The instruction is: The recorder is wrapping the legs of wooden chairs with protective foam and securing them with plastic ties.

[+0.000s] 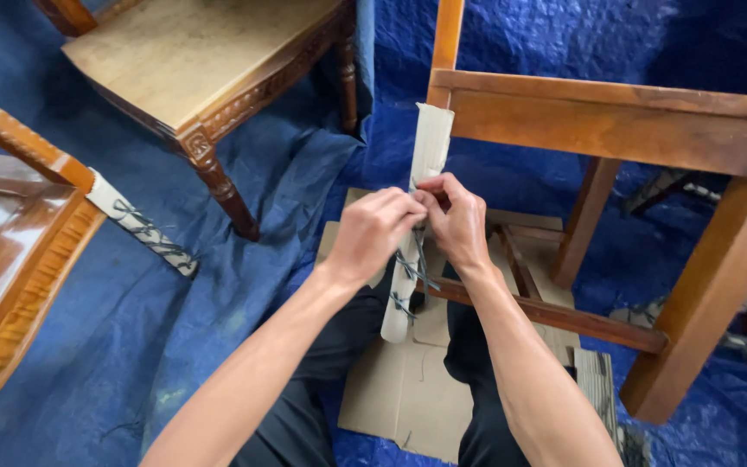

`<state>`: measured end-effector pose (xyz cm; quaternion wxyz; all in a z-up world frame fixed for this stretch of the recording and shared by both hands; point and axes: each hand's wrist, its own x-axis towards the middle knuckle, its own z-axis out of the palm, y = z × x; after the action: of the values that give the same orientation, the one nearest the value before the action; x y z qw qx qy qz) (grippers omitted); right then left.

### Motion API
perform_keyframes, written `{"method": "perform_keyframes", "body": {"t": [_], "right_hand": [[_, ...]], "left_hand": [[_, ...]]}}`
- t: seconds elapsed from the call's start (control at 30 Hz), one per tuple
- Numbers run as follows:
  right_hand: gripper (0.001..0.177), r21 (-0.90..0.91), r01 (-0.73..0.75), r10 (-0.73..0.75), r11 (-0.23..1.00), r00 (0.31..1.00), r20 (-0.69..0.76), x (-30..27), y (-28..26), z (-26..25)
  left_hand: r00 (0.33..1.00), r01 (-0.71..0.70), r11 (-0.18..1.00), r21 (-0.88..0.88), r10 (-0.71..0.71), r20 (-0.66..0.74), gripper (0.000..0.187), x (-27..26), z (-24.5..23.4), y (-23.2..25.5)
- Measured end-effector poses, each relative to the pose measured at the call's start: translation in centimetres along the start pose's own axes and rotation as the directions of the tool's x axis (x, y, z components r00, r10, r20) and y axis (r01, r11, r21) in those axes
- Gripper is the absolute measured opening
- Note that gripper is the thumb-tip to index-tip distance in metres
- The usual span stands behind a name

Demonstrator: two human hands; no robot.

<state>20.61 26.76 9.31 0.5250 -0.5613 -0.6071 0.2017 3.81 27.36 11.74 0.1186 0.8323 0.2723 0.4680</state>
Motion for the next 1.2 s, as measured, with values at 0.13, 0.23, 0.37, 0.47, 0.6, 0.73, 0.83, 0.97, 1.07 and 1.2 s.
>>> {"method": "perform_keyframes", "body": {"t": [0.13, 0.23, 0.37, 0.47, 0.6, 0.73, 0.83, 0.97, 1.07, 1.2], "right_hand": [[0.017, -0.017, 0.208, -0.208, 0.978, 0.978, 0.002, -0.5, 1.3, -0.3], [0.016, -0.049, 0.285, -0.282, 0.957, 0.958, 0.049, -0.6, 0.9, -0.7], [0.014, -0.006, 0.109, -0.108, 0.994, 0.990, 0.092, -0.4, 1.9, -0.9], [0.011, 0.053, 0.024, -0.030, 0.998, 0.993, 0.117, -0.5, 1.2, -1.1], [0.011, 0.149, 0.001, -0.021, 0.989, 0.991, 0.129, -0.3, 1.3, -1.4], [0.015, 0.035, 0.080, -0.083, 0.996, 0.992, 0.098, -0.6, -0.1, -2.3], [0.020, -0.116, 0.193, -0.185, 0.974, 0.980, 0.079, -0.7, -0.5, -2.2], [0.016, -0.263, 0.298, -0.294, 0.918, 0.954, 0.054, -1.2, -0.5, -1.5], [0.015, -0.281, 0.312, -0.310, 0.907, 0.949, 0.054, -1.8, -0.6, -0.5], [0.013, -0.248, 0.396, -0.410, 0.884, 0.912, -0.006, -2.4, -1.1, -0.6]], "left_hand": [[0.999, 0.033, 0.999, -0.020, -0.033, -0.021, 0.006, 1.4, 0.8, 0.6], [0.994, 0.109, 0.992, -0.059, -0.109, -0.003, 0.006, 2.1, 0.7, 0.9], [0.991, 0.134, 0.988, -0.070, -0.135, -0.014, 0.007, 2.9, 0.2, 0.8], [0.988, 0.153, 0.987, -0.052, -0.153, -0.001, 0.018, 2.7, 0.4, -0.8], [0.983, 0.065, 0.995, 0.075, -0.077, 0.169, 0.023, 2.6, 0.5, -2.3], [0.976, 0.043, 0.990, 0.131, -0.070, 0.206, 0.013, 3.0, 1.0, -3.1], [0.980, 0.058, 0.981, 0.184, -0.091, 0.176, 0.011, 3.0, 1.5, -3.5], [0.948, 0.284, 0.932, 0.224, -0.308, 0.080, 0.022, 2.6, 2.6, -2.8], [0.816, 0.570, 0.809, 0.142, -0.578, 0.018, 0.032, 1.3, 4.2, -3.4], [0.449, 0.826, 0.302, -0.476, -0.863, 0.231, 0.034, -0.6, 7.5, -5.2]]}}
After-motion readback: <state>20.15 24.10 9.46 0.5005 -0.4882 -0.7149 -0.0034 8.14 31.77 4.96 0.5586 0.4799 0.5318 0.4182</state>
